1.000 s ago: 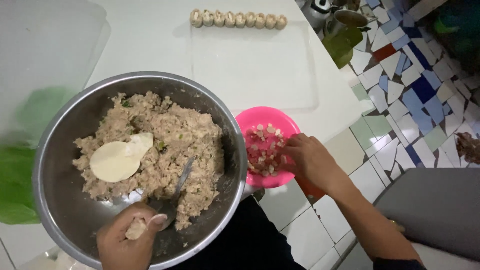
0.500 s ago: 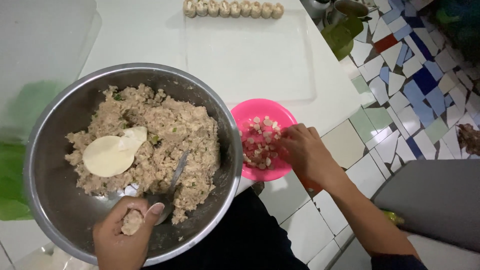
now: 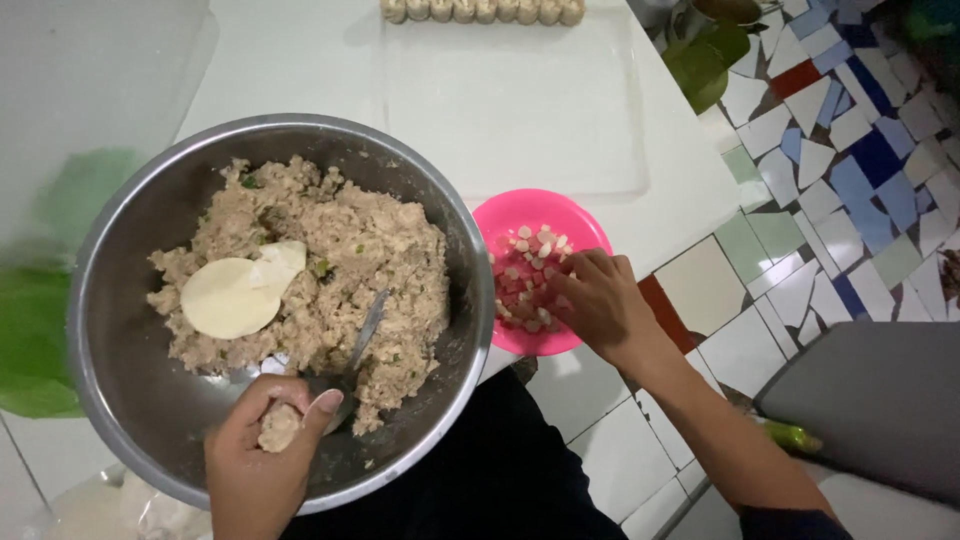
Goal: Assembling dumplings by placing meat filling and garnish onto wrappers and folding them into shape.
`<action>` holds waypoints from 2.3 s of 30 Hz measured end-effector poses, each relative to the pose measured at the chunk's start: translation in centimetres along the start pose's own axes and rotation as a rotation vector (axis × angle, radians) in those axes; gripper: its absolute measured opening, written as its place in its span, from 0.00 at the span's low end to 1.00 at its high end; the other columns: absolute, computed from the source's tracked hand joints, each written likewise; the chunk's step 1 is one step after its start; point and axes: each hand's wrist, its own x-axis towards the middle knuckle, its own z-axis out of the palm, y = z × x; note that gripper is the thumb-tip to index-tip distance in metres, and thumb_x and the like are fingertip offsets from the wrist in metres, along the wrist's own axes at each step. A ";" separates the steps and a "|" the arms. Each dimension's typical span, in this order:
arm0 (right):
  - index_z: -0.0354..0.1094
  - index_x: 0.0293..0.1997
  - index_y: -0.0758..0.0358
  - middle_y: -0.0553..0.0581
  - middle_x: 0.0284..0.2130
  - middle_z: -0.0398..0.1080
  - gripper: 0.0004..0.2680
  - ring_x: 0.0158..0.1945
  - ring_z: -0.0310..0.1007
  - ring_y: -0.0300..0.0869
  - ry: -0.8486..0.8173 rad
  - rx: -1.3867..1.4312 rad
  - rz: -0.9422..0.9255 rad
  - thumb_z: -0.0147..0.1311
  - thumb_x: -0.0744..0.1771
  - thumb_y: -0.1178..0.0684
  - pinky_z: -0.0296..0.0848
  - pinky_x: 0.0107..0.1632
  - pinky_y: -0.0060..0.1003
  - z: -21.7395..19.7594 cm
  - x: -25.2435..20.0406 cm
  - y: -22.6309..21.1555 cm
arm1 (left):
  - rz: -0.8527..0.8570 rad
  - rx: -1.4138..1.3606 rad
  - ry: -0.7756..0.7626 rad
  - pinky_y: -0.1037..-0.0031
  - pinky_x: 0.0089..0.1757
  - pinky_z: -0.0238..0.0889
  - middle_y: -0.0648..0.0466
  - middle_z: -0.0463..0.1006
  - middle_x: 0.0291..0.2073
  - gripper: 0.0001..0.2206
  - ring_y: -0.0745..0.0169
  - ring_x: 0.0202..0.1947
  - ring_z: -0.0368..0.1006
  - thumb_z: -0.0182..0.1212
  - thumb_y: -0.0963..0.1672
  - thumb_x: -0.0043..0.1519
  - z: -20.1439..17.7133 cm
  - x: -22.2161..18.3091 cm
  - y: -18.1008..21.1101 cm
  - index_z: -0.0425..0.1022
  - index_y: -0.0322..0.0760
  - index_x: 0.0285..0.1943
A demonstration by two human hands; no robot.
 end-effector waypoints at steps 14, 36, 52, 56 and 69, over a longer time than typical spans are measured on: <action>0.67 0.31 0.53 0.44 0.28 0.68 0.08 0.39 0.68 0.42 0.164 0.149 -0.015 0.56 0.63 0.66 0.58 0.44 0.38 -2.1 0.8 -1.1 | -0.050 0.004 -0.014 0.75 0.39 0.60 0.59 0.71 0.24 0.12 0.69 0.30 0.67 0.69 0.44 0.57 0.0 -0.1 0.2 0.69 0.39 0.26; 0.74 0.39 0.63 0.56 0.37 0.76 0.04 0.42 0.76 0.47 0.354 0.858 -0.496 0.61 0.63 0.61 0.74 0.50 0.38 -17.0 5.2 -14.0 | 0.214 -0.093 -0.382 0.70 0.39 0.60 0.52 0.74 0.33 0.06 0.56 0.38 0.73 0.59 0.45 0.64 0.8 1.8 7.0 0.68 0.40 0.40; 0.77 0.40 0.49 0.48 0.45 0.69 0.07 0.48 0.71 0.44 0.249 0.673 -0.385 0.67 0.61 0.50 0.68 0.53 0.39 -16.5 7.3 -17.9 | 0.211 -0.126 -0.397 0.74 0.33 0.59 0.57 0.71 0.30 0.11 0.68 0.32 0.67 0.65 0.34 0.53 -1.8 1.9 6.7 0.70 0.38 0.38; 0.67 0.38 0.51 0.47 0.35 0.72 0.12 0.39 0.68 0.40 -0.136 0.785 -0.132 0.67 0.58 0.55 0.64 0.45 0.35 -20.2 9.1 -18.7 | 0.581 0.054 -0.253 0.71 0.35 0.69 0.49 0.77 0.34 0.10 0.56 0.34 0.75 0.67 0.35 0.54 -0.9 2.8 5.2 0.75 0.30 0.42; 0.67 0.50 0.41 0.52 0.55 0.58 0.11 0.56 0.55 0.47 0.615 0.213 -0.746 0.63 0.66 0.44 0.54 0.50 0.45 -18.0 6.7 -18.4 | 0.647 0.002 -0.005 0.78 0.34 0.67 0.58 0.81 0.32 0.06 0.67 0.32 0.77 0.70 0.39 0.56 -4.7 2.5 5.5 0.78 0.41 0.39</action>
